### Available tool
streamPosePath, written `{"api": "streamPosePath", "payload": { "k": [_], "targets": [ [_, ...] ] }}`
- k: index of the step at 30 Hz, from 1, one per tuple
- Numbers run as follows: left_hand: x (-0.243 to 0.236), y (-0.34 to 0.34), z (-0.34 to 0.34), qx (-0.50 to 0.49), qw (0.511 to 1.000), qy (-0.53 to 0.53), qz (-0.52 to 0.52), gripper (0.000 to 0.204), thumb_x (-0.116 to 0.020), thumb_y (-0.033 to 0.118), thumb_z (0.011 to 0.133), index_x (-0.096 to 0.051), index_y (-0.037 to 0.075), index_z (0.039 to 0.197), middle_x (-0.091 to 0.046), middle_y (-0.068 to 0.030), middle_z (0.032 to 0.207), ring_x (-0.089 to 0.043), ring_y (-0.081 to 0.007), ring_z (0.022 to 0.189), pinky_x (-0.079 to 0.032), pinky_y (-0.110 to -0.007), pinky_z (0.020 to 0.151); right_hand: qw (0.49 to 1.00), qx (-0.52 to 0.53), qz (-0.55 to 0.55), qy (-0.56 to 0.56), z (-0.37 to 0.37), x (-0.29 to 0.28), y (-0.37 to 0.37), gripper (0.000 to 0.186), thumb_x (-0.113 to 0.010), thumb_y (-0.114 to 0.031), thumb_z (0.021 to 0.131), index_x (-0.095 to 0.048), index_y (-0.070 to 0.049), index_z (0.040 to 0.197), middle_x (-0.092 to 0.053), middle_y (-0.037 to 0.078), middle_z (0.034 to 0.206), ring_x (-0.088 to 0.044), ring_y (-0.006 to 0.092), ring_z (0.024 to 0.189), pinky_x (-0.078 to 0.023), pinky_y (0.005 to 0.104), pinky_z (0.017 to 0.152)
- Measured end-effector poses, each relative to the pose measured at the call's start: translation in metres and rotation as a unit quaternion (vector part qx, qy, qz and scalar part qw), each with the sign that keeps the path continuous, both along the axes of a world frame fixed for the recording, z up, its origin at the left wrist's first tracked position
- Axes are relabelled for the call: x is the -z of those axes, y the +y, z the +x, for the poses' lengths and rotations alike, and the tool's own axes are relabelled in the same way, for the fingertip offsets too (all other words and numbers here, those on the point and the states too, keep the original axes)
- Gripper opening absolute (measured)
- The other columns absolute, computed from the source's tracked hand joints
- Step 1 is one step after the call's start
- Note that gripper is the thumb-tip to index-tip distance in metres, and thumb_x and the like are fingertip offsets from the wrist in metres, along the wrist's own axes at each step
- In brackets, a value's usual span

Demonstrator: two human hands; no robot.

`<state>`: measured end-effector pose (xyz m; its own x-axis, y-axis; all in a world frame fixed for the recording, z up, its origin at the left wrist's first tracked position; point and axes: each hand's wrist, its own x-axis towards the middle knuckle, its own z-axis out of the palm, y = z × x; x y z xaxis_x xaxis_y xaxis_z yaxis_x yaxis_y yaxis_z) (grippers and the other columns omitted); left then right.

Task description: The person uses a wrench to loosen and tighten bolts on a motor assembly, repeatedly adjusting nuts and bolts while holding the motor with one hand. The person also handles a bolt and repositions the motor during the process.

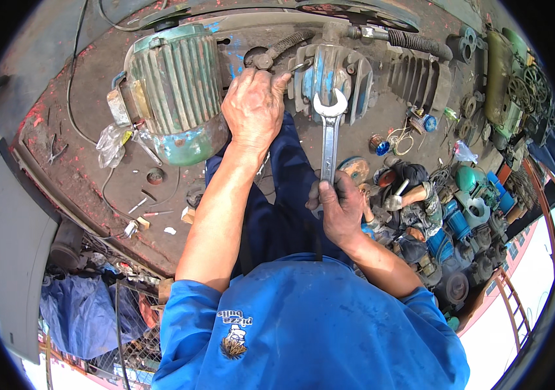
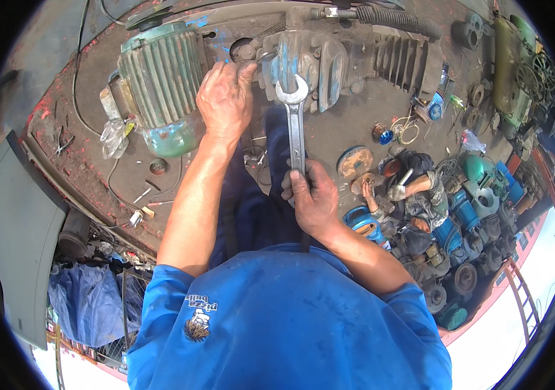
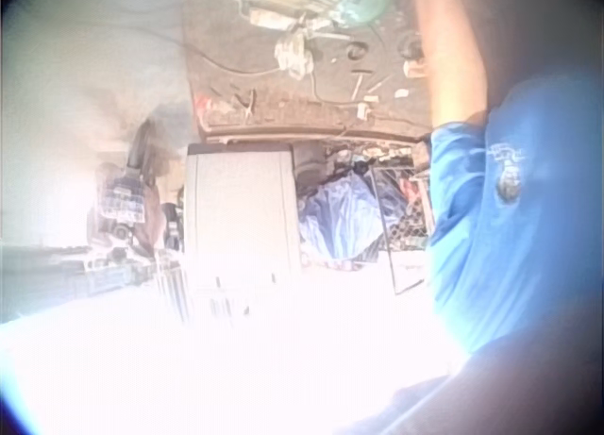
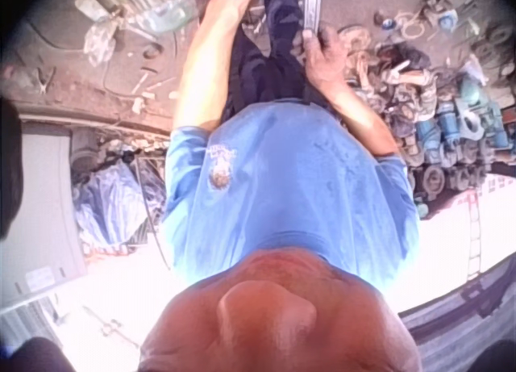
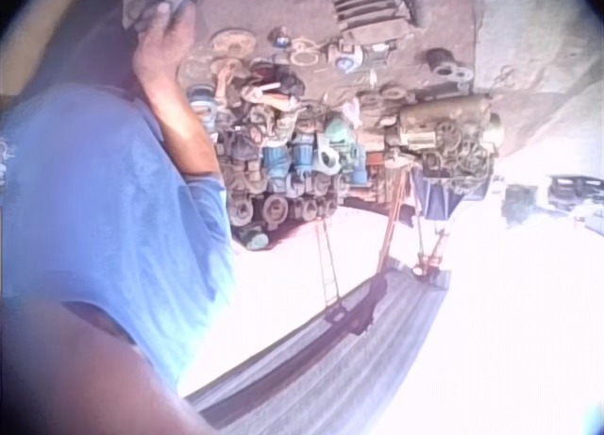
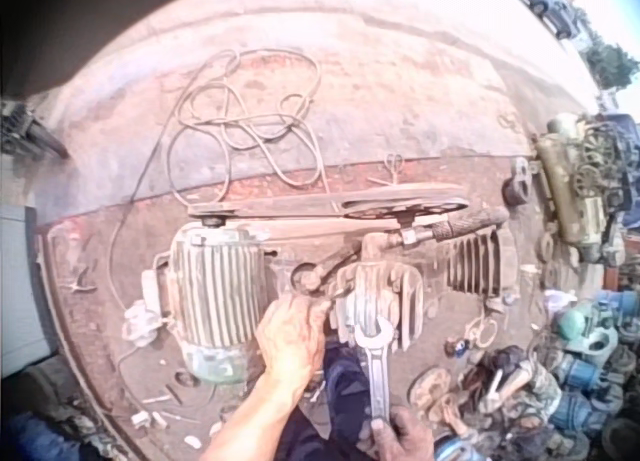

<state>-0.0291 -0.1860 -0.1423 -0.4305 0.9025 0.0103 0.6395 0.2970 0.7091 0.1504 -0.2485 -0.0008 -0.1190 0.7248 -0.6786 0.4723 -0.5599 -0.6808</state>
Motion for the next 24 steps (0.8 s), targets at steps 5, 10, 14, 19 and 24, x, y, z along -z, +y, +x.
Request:
{"api": "streamPosePath", "payload": {
  "k": [5, 10, 14, 19, 24],
  "targets": [
    [-0.009, -0.006, 0.030, -0.068, 0.998, -0.012, -0.011, 0.036, -0.068, 0.030, 0.097, -0.060, 0.002, 0.075, -0.059, -0.0168, 0.071, -0.060, -0.0403, 0.066, -0.049, -0.048, 0.062, 1.000, 0.005, 0.000, -0.002, 0.008, -0.002, -0.003, 0.019, -0.057, -0.013, 0.105, -0.060, 0.002, 0.116, -0.068, 0.006, 0.080, -0.065, 0.0126, 0.065, -0.053, 0.0269, 0.059],
    [-0.038, 0.000, 0.037, -0.059, 0.992, -0.005, -0.113, 0.039, -0.066, 0.030, 0.097, -0.061, 0.003, 0.070, -0.063, -0.0177, 0.067, -0.063, -0.0411, 0.063, -0.051, -0.049, 0.060, 1.000, 0.000, 0.004, -0.004, 0.010, -0.009, 0.000, 0.020, -0.057, -0.013, 0.105, -0.060, 0.002, 0.117, -0.068, 0.007, 0.081, -0.065, 0.0126, 0.065, -0.053, 0.0267, 0.059],
    [-0.068, -0.003, 0.035, -0.012, 0.987, -0.049, -0.151, 0.029, -0.067, 0.024, 0.091, -0.063, 0.001, 0.073, -0.066, -0.0189, 0.072, -0.066, -0.0415, 0.069, -0.053, -0.049, 0.064, 1.000, 0.022, -0.015, -0.010, 0.017, -0.006, -0.006, 0.020, -0.057, -0.013, 0.105, -0.060, 0.002, 0.118, -0.068, 0.007, 0.081, -0.066, 0.0127, 0.065, -0.053, 0.0268, 0.059],
    [-0.084, -0.008, 0.040, 0.037, 0.975, -0.152, -0.155, 0.018, -0.070, 0.016, 0.089, -0.062, 0.000, 0.086, -0.066, -0.0199, 0.087, -0.066, -0.0430, 0.077, -0.053, -0.052, 0.070, 1.000, 0.017, -0.018, -0.016, 0.020, -0.007, -0.002, 0.020, -0.055, -0.012, 0.105, -0.061, 0.003, 0.118, -0.068, 0.007, 0.081, -0.066, 0.0128, 0.065, -0.052, 0.0271, 0.058],
    [-0.072, -0.011, 0.030, 0.117, 0.983, -0.121, -0.077, 0.021, -0.076, 0.019, 0.088, -0.063, 0.003, 0.092, -0.063, -0.0158, 0.087, -0.067, -0.0387, 0.077, -0.054, -0.048, 0.069, 0.999, 0.012, 0.013, -0.029, 0.027, -0.009, -0.005, 0.021, -0.055, -0.013, 0.106, -0.062, 0.004, 0.116, -0.068, 0.007, 0.081, -0.067, 0.0135, 0.064, -0.053, 0.0275, 0.058]
  ]
}}
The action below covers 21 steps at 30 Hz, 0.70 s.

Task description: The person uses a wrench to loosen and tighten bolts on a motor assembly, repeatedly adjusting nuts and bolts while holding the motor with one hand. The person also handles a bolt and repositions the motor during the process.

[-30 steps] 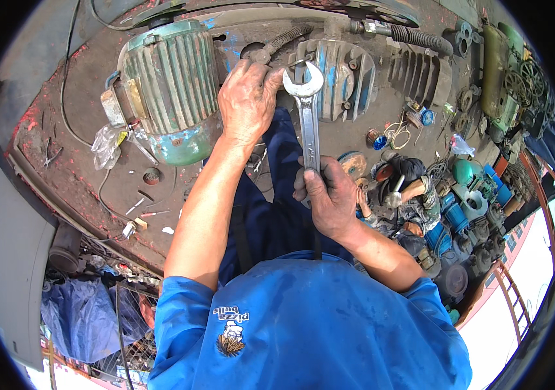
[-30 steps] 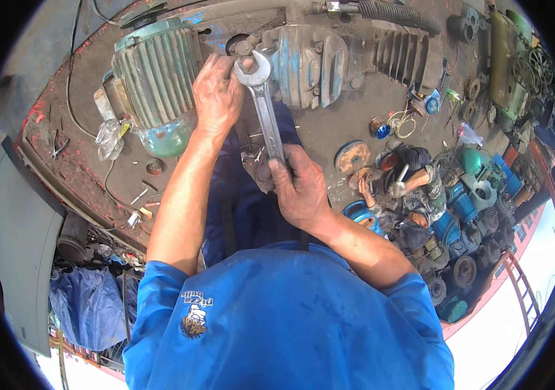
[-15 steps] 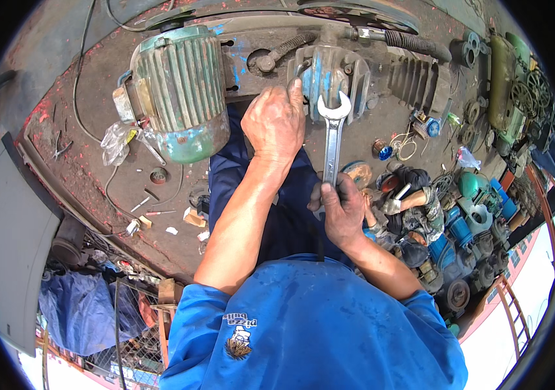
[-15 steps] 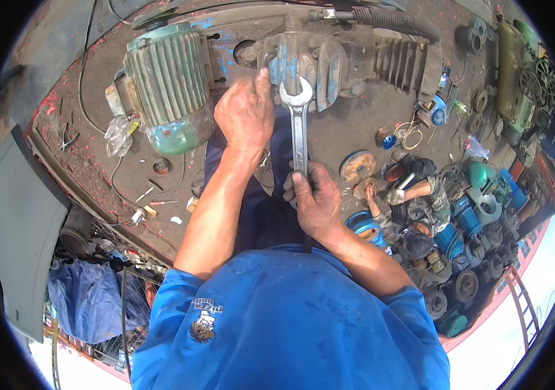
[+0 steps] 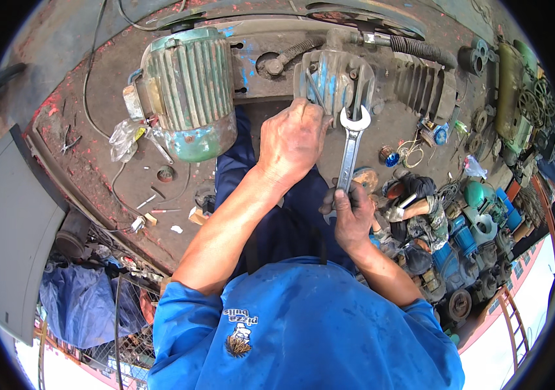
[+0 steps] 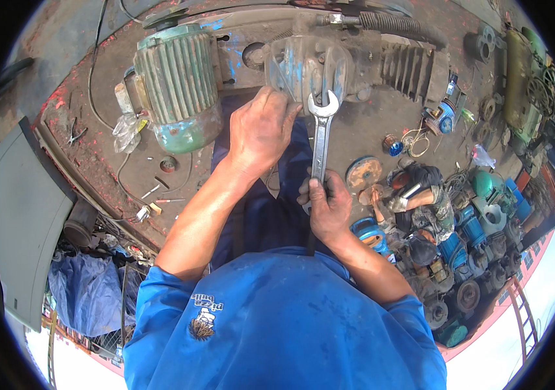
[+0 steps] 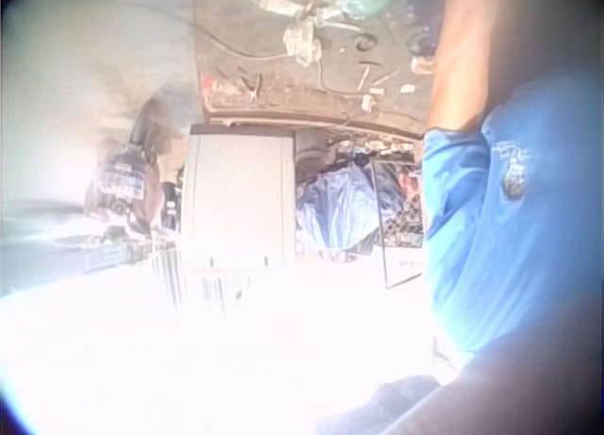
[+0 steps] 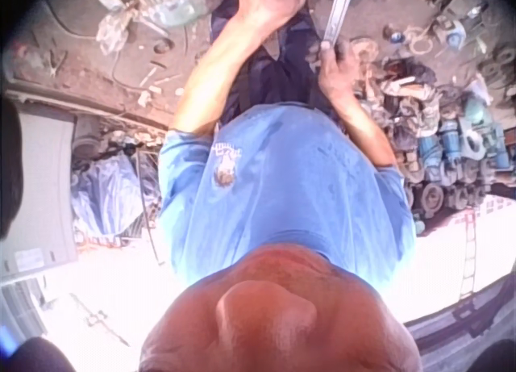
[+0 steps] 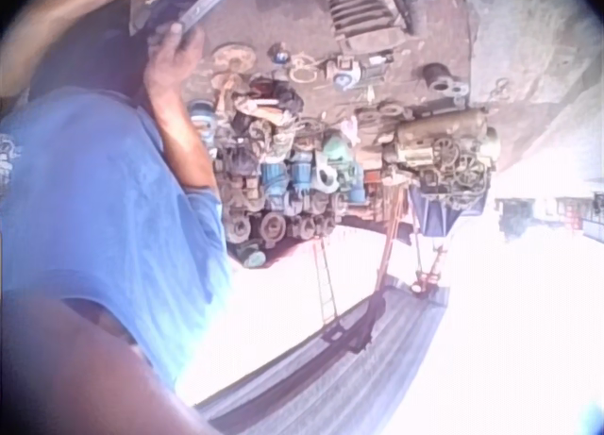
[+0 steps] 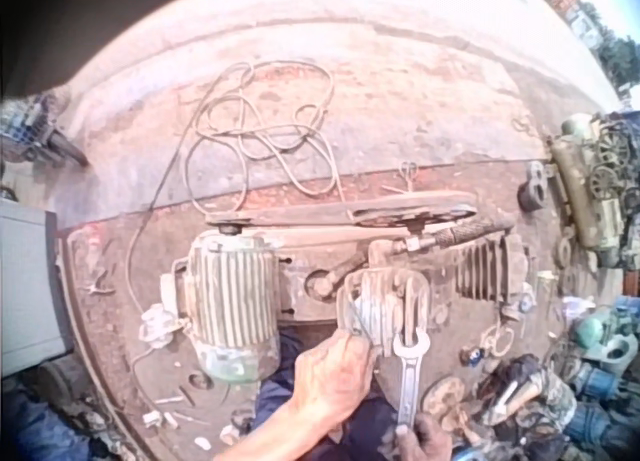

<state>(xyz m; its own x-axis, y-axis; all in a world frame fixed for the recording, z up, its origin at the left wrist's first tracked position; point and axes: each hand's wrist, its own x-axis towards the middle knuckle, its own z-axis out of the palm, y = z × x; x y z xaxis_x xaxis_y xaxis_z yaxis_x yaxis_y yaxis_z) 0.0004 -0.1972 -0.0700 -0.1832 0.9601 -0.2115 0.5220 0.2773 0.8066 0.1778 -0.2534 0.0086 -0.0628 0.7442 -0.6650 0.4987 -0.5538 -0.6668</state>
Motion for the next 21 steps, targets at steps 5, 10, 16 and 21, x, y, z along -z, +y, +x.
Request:
{"api": "streamPosePath", "payload": {
  "k": [5, 10, 16, 21],
  "targets": [
    [0.009, 0.006, -0.011, 0.036, 0.981, 0.140, 0.132, 0.032, -0.083, 0.024, 0.074, -0.063, 0.010, 0.094, -0.060, -0.0084, 0.098, -0.066, -0.0283, 0.088, -0.055, -0.042, 0.068, 0.999, 0.026, 0.033, 0.016, 0.010, 0.003, -0.010, 0.022, -0.056, -0.015, 0.106, -0.061, 0.004, 0.116, -0.068, 0.007, 0.081, -0.067, 0.0137, 0.064, -0.054, 0.0266, 0.059],
    [0.019, 0.039, -0.017, 0.103, 0.932, 0.227, 0.264, 0.022, -0.070, 0.018, 0.076, -0.066, 0.014, 0.097, -0.061, -0.0044, 0.099, -0.064, -0.0244, 0.093, -0.051, -0.040, 0.075, 0.999, 0.017, 0.049, 0.010, 0.014, 0.002, -0.014, 0.023, -0.057, -0.017, 0.106, -0.059, 0.003, 0.117, -0.069, 0.009, 0.084, -0.068, 0.0141, 0.067, -0.055, 0.0281, 0.061],
    [0.030, 0.122, -0.052, -0.003, 0.940, 0.258, 0.225, 0.014, -0.067, 0.020, 0.086, -0.065, 0.006, 0.089, -0.065, -0.0132, 0.089, -0.066, -0.0326, 0.092, -0.052, -0.049, 0.080, 0.999, 0.037, 0.038, 0.011, 0.018, 0.001, -0.022, 0.023, -0.057, -0.016, 0.106, -0.059, 0.004, 0.116, -0.069, 0.009, 0.084, -0.068, 0.0144, 0.068, -0.055, 0.0280, 0.062],
    [-0.003, 0.114, -0.071, 0.157, 0.972, 0.041, 0.168, 0.037, -0.072, 0.029, 0.089, -0.062, 0.005, 0.115, -0.062, -0.0182, 0.102, -0.064, -0.0397, 0.095, -0.054, -0.049, 0.081, 0.998, 0.062, 0.026, 0.016, 0.015, 0.005, -0.029, 0.022, -0.056, -0.015, 0.106, -0.059, 0.004, 0.115, -0.069, 0.009, 0.083, -0.068, 0.0140, 0.068, -0.055, 0.0279, 0.062]
  ]
}}
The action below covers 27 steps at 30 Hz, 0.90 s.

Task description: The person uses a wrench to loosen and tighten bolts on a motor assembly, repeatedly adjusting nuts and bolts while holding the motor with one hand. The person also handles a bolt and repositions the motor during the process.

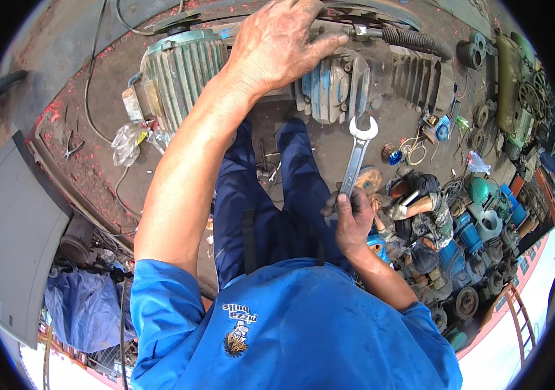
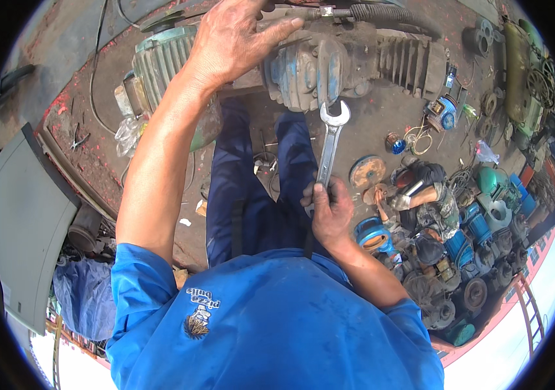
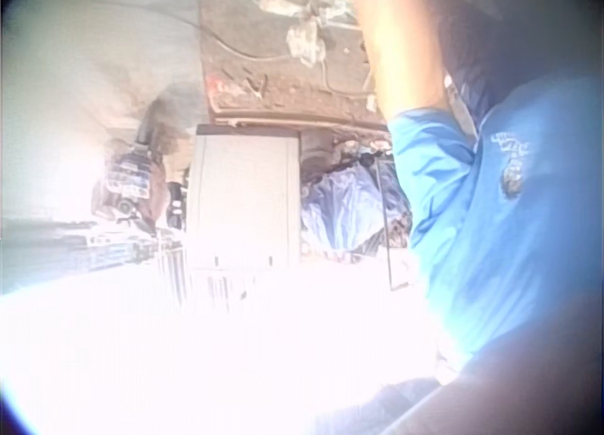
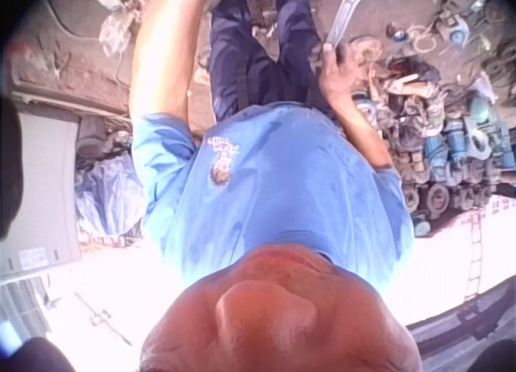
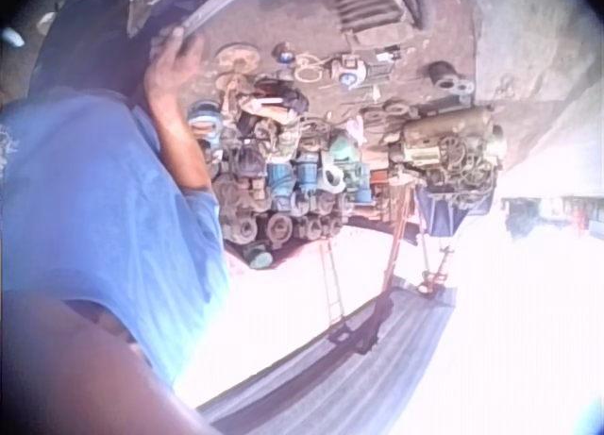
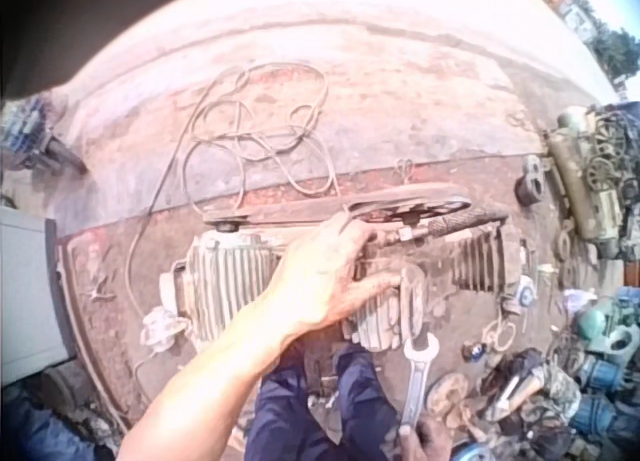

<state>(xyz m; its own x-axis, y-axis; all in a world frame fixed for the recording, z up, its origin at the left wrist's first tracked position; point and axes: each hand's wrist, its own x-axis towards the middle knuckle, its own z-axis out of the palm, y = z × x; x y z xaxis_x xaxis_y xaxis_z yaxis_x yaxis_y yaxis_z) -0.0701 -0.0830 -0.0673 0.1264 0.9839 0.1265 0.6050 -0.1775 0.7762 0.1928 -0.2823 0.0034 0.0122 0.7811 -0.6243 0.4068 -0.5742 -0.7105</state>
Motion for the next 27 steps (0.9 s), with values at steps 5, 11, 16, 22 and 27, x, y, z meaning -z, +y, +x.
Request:
{"api": "streamPosePath", "payload": {
  "k": [5, 11, 16, 22, 27],
  "targets": [
    [0.025, -0.001, 0.011, -0.047, 0.996, -0.065, -0.030, 0.036, -0.069, 0.026, 0.092, -0.062, 0.003, 0.119, -0.063, -0.0210, 0.106, -0.064, -0.0396, 0.103, -0.054, -0.048, 0.085, 1.000, 0.023, 0.012, 0.015, -0.012, 0.003, 0.008, 0.018, -0.056, -0.014, 0.106, -0.060, 0.003, 0.109, -0.068, 0.009, 0.082, -0.068, 0.0146, 0.067, -0.055, 0.0287, 0.062],
    [0.091, -0.022, 0.008, -0.222, 0.961, -0.139, -0.091, 0.019, -0.063, 0.018, 0.093, -0.064, -0.001, 0.099, -0.064, -0.0211, 0.095, -0.065, -0.0404, 0.092, -0.052, -0.048, 0.081, 0.999, -0.020, 0.031, -0.003, -0.006, 0.007, 0.011, 0.015, -0.054, -0.012, 0.106, -0.057, 0.002, 0.103, -0.068, 0.010, 0.081, -0.067, 0.0164, 0.065, -0.056, 0.0296, 0.062],
    [0.088, -0.084, 0.028, -0.313, 0.930, -0.115, -0.156, 0.042, -0.061, 0.037, 0.099, -0.061, -0.002, 0.084, -0.061, -0.0218, 0.086, -0.060, -0.0438, 0.089, -0.050, -0.051, 0.080, 1.000, -0.001, 0.028, -0.002, -0.010, 0.012, 0.010, 0.016, -0.054, -0.012, 0.107, -0.056, 0.004, 0.107, -0.068, 0.011, 0.081, -0.067, 0.0172, 0.066, -0.056, 0.0300, 0.063],
    [0.042, -0.146, 0.072, -0.254, 0.952, -0.094, -0.144, 0.022, -0.070, 0.022, 0.094, -0.063, 0.002, 0.089, -0.055, -0.0149, 0.084, -0.060, -0.0375, 0.079, -0.050, -0.047, 0.069, 0.998, -0.049, 0.031, -0.038, -0.005, 0.018, 0.016, 0.019, -0.053, -0.014, 0.107, -0.056, 0.004, 0.110, -0.068, 0.011, 0.079, -0.067, 0.0180, 0.067, -0.056, 0.0314, 0.065],
    [0.060, -0.139, 0.064, -0.287, 0.936, -0.137, -0.151, 0.023, -0.070, 0.021, 0.096, -0.061, 0.001, 0.088, -0.057, -0.0162, 0.085, -0.059, -0.0383, 0.078, -0.049, -0.047, 0.068, 0.997, -0.052, 0.031, -0.044, -0.005, 0.022, 0.016, 0.019, -0.053, -0.016, 0.107, -0.055, 0.003, 0.112, -0.067, 0.011, 0.079, -0.067, 0.0185, 0.068, -0.056, 0.0320, 0.066]
  ]
}}
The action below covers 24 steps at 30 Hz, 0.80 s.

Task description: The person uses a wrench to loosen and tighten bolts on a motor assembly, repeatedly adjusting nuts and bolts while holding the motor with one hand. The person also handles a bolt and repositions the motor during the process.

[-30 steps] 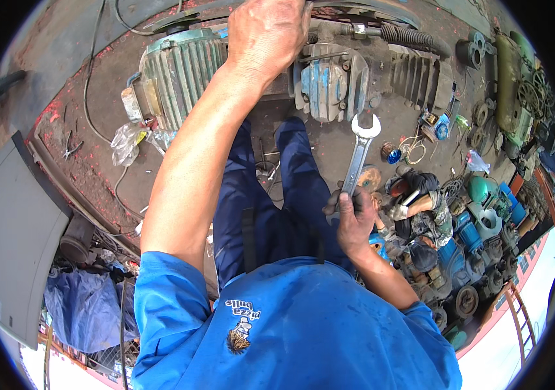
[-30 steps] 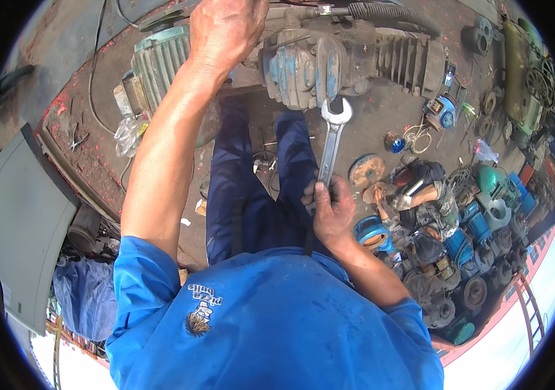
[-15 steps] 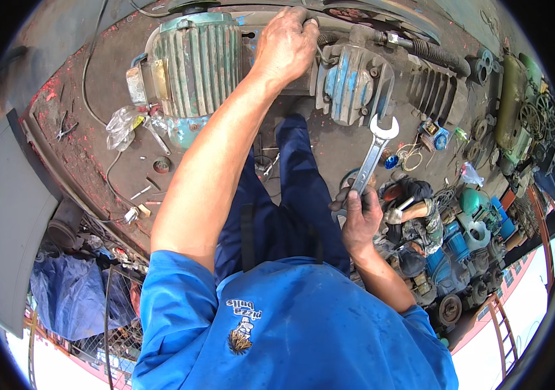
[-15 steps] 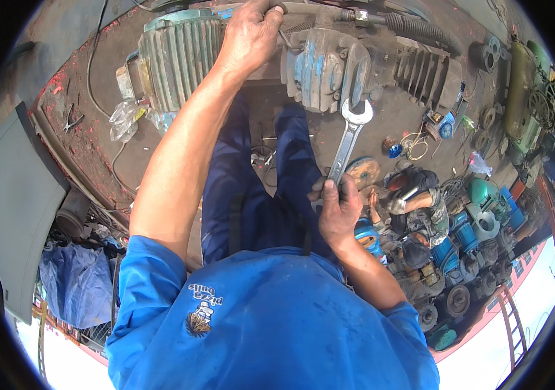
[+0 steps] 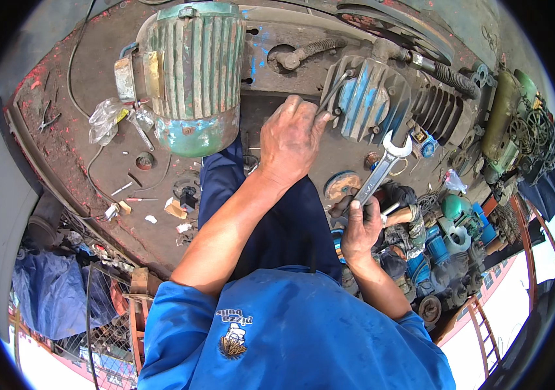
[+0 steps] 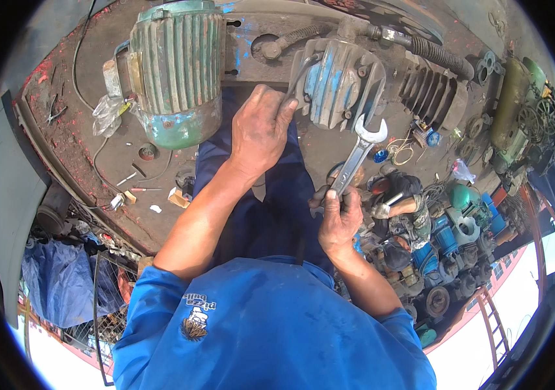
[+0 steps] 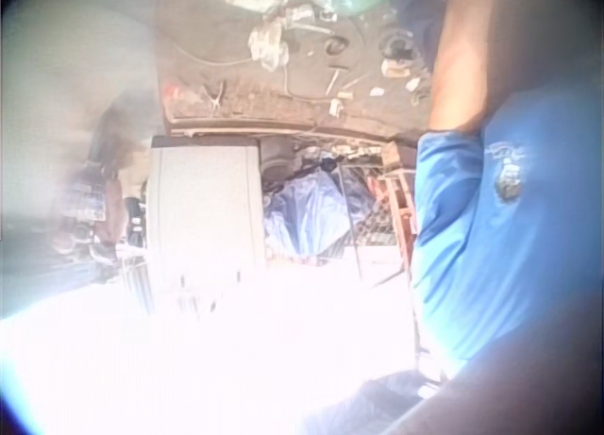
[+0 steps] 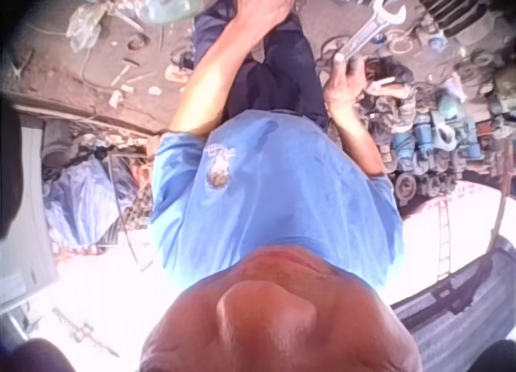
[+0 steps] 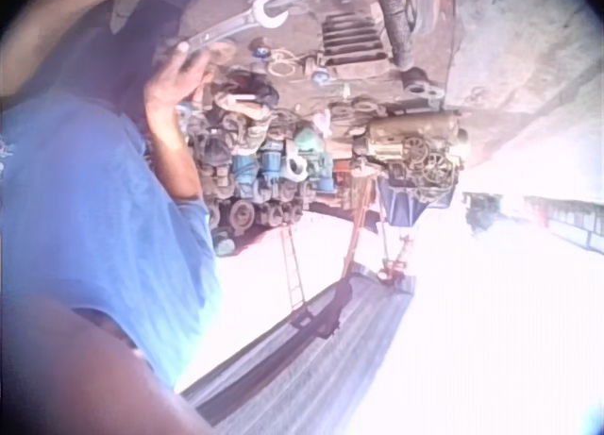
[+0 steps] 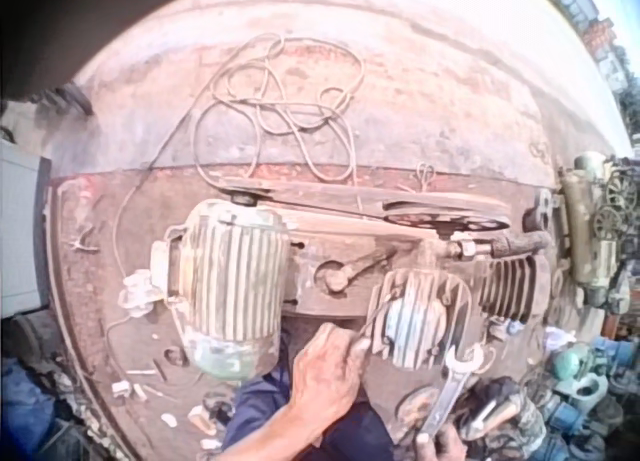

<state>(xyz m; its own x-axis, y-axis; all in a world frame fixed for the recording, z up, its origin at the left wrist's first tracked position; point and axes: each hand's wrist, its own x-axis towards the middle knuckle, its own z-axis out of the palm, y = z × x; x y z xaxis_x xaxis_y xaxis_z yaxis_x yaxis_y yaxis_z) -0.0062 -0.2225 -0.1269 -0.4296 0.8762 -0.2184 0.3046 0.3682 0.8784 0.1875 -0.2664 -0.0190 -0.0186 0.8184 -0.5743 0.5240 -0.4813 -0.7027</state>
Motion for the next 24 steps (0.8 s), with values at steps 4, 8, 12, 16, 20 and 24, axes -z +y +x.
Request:
{"api": "streamPosePath", "payload": {
  "k": [4, 8, 12, 16, 20, 24],
  "targets": [
    [0.014, 0.014, -0.027, -0.075, 0.983, -0.146, -0.082, 0.023, -0.072, 0.019, 0.095, -0.065, -0.002, 0.098, -0.063, -0.0142, 0.078, -0.059, -0.0282, 0.067, -0.049, -0.039, 0.065, 1.000, -0.009, 0.011, 0.017, 0.003, 0.007, -0.002, 0.020, -0.052, -0.017, 0.108, -0.054, 0.002, 0.113, -0.066, 0.011, 0.078, -0.066, 0.0187, 0.068, -0.056, 0.0318, 0.065],
    [0.013, 0.054, -0.050, -0.226, 0.822, -0.510, -0.116, 0.020, -0.073, 0.014, 0.094, -0.069, -0.002, 0.104, -0.063, -0.0005, 0.077, -0.052, -0.0075, 0.062, -0.044, -0.024, 0.057, 1.000, -0.001, 0.007, 0.022, -0.005, 0.009, 0.000, 0.019, -0.052, -0.016, 0.107, -0.054, 0.003, 0.110, -0.065, 0.012, 0.077, -0.065, 0.0188, 0.067, -0.055, 0.0319, 0.065],
    [0.001, 0.097, -0.056, -0.170, 0.886, -0.427, -0.062, 0.023, -0.075, 0.018, 0.091, -0.070, -0.004, 0.097, -0.064, -0.0005, 0.079, -0.054, -0.0085, 0.066, -0.045, -0.027, 0.060, 0.998, -0.056, 0.032, 0.001, 0.001, 0.014, 0.001, 0.018, -0.052, -0.014, 0.107, -0.054, 0.004, 0.110, -0.066, 0.012, 0.077, -0.065, 0.0189, 0.065, -0.054, 0.0314, 0.064],
    [-0.012, 0.119, -0.023, -0.013, 0.992, -0.028, 0.120, 0.020, -0.076, 0.021, 0.084, -0.072, 0.006, 0.097, -0.063, -0.0102, 0.086, -0.059, -0.0303, 0.077, -0.049, -0.043, 0.071, 1.000, -0.001, -0.004, 0.020, -0.009, 0.008, 0.003, 0.019, -0.051, -0.014, 0.108, -0.055, 0.004, 0.113, -0.067, 0.012, 0.078, -0.064, 0.0183, 0.068, -0.053, 0.0304, 0.064],
    [-0.032, 0.096, -0.010, 0.111, 0.973, 0.122, 0.161, 0.021, -0.079, 0.022, 0.079, -0.071, 0.013, 0.096, -0.057, -0.0112, 0.101, -0.057, -0.0333, 0.094, -0.048, -0.047, 0.079, 0.999, 0.028, -0.023, 0.023, -0.010, 0.007, 0.004, 0.019, -0.051, -0.013, 0.108, -0.054, 0.004, 0.115, -0.067, 0.012, 0.078, -0.064, 0.0177, 0.069, -0.052, 0.0299, 0.065],
    [-0.033, 0.059, -0.006, 0.122, 0.972, 0.107, 0.167, 0.026, -0.084, 0.026, 0.074, -0.071, 0.016, 0.095, -0.056, -0.0087, 0.108, -0.055, -0.0308, 0.097, -0.045, -0.046, 0.079, 0.999, 0.034, -0.019, 0.029, -0.009, 0.009, 0.003, 0.020, -0.053, -0.014, 0.108, -0.054, 0.004, 0.116, -0.067, 0.012, 0.079, -0.064, 0.0173, 0.070, -0.053, 0.0298, 0.065]
  ]
}}
